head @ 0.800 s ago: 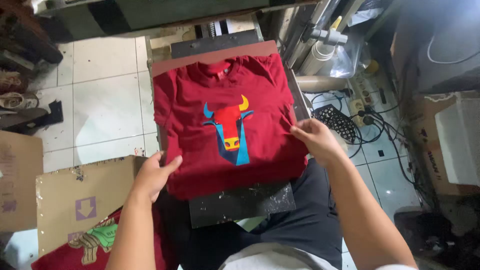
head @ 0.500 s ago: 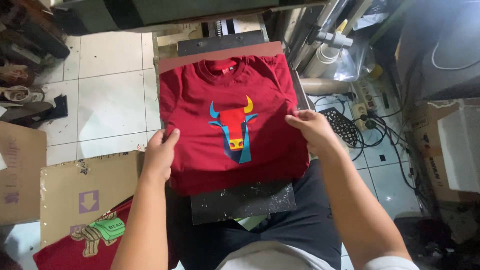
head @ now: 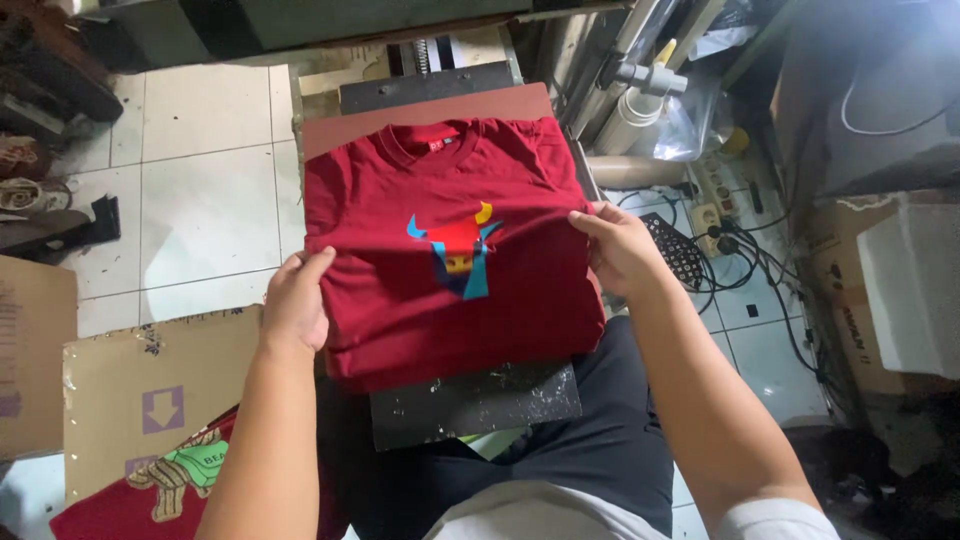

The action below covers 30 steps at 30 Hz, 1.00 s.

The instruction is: The person folds a red t-shirt with a teddy bear graphic on a flat surface. They smooth the fabric, fold the sleeves and bottom, and then fold the shirt in half. The person also briefly handles a dark blue cloth.

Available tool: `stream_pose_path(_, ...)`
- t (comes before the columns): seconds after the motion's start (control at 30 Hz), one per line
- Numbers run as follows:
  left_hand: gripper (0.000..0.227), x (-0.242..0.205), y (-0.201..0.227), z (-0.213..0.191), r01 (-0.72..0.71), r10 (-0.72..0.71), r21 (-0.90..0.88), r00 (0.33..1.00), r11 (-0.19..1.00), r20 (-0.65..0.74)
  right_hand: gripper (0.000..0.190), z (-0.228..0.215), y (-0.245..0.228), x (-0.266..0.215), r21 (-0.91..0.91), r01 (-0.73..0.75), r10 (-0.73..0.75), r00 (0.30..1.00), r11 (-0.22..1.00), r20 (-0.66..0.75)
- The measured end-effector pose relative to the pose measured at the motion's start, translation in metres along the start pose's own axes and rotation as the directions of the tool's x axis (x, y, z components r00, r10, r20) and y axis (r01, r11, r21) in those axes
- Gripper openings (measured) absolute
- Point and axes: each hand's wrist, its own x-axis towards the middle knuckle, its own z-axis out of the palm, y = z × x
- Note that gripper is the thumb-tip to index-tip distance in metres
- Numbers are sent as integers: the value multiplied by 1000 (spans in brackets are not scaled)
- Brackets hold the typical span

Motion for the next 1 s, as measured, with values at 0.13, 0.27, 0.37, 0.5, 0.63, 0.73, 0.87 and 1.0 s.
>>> stream_pose_path(0.13, 16, 7, 5, -9, -150, 147, -76, 988, 986, -40, 21, 40, -39, -59, 56, 190, -187, 981, 980, -54)
stream_pose_path(0.27, 19, -9, 27, -32, -353, 354, 43, 935, 935, -25, 33, 16, -51, -68, 75, 424, -430, 898, 902, 93)
stream_pose_path(0.37, 24, -31, 54, -40, -451, 454, 127, 891, 883, 3, 51, 16, -77, -87, 35, 543, -537, 817, 839, 209)
stream_pose_path(0.5, 31, -57, 102, -42, -554, 525, 212, 832, 805, 179, 36, 14, -116, -111, -237, 611, -537, 784, 755, 310)
stream_pose_path(0.63, 17, -70, 132, -39, -596, 585, 463, 789, 656, 188, 31, 26, -134, -129, -504, 698, -661, 692, 509, 291)
stream_pose_path(0.73, 50, -83, 144, -38, -581, 510, 461, 813, 671, 281, 36, 28, -140, -145, -567, 732, -739, 607, 378, 293)
stream_pose_path(0.87, 25, -87, 130, -45, -732, 625, 602, 640, 318, 448, 26, 24, -130, -159, -671, 742, -579, 556, 20, 597)
stream_pose_path(1.0, 22, -80, 114, -76, -698, 563, 680, 663, 224, 494, 22, 12, -126, -169, -635, 729, -484, 472, -255, 737)
